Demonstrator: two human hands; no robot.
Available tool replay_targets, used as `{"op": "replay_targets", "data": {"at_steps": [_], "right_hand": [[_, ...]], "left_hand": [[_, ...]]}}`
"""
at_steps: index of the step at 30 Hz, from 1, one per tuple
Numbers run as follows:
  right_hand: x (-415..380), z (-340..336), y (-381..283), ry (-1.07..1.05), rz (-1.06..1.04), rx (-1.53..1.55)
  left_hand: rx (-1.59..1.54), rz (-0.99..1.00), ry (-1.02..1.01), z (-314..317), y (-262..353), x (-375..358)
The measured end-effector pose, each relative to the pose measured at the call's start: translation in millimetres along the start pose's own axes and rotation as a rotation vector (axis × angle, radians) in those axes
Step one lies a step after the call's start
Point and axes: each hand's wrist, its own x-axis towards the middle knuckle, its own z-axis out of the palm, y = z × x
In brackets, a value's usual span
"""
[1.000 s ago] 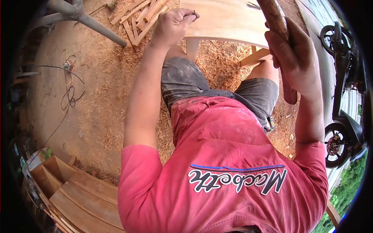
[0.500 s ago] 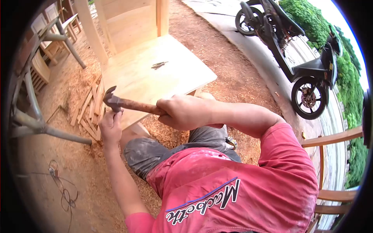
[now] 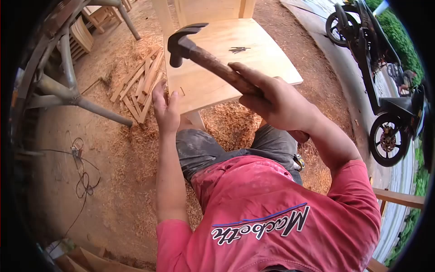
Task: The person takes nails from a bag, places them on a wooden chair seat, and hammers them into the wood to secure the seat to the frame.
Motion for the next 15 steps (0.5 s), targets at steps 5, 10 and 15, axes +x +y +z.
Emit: {"op": "replay_targets", "data": {"at_steps": [5, 10, 15], "right_hand": [[4, 3, 10, -0.011, -0.04, 0.106], [4, 8, 0, -0.12, 0.026, 0.053], [12, 20, 0, 0.038, -0.13, 0.098]], "left_hand": [[-0.345, -0.538, 0.158, 10, 12, -2], [-0.214, -0.462, 0.321, 16, -3, -11], [0.039, -0.268, 0.324, 8, -31, -13]]}}
